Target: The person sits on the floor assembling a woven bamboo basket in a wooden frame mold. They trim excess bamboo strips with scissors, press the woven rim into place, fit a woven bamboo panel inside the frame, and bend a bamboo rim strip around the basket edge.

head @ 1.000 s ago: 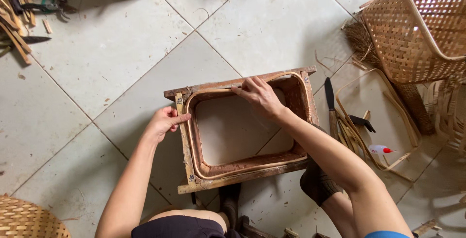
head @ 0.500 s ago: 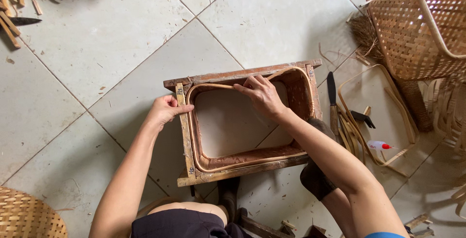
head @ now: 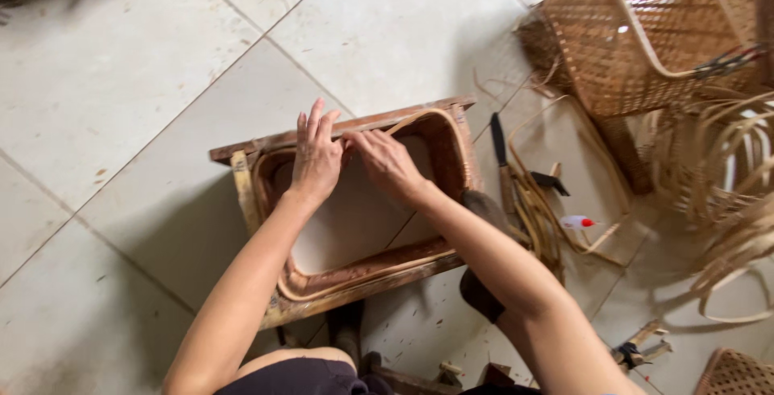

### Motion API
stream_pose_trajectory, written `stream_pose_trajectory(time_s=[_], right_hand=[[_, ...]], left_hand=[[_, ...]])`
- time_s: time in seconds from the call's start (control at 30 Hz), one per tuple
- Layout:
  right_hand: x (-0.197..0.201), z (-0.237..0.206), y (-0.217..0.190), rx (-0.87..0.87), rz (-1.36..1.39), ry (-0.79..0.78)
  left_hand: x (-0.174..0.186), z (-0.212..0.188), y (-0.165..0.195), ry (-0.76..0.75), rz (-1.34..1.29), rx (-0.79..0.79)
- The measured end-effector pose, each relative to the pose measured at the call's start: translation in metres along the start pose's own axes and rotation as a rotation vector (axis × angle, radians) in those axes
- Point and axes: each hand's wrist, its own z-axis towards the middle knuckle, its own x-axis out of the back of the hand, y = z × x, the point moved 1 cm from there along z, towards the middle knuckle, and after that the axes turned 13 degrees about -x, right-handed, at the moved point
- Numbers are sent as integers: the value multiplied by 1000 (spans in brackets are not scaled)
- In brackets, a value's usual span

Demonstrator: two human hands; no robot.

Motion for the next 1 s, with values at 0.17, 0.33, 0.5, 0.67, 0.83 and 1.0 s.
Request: stream_pose_trajectory(time_s=[0.17, 0.33, 0.5, 0.67, 0.83, 1.0], right_hand=[[20, -14, 38, 107, 8, -81], [65, -48, 109, -218, -399, 56], [62, -58, 130, -388, -434, -65], [52, -51, 124, -447, -743, -211], [35, -47, 131, -471, -1036, -332], [35, -47, 135, -470, -1025, -219]], left_hand=[[-18, 5, 3, -189, -373, 99], [-21, 2, 4, -326, -402, 161], [-16, 5, -5, -470, -496, 102], [-12, 1, -10, -519, -530, 44], [-19, 1, 0, -518, -396, 27], [-24, -3, 7, -293, -368, 134]])
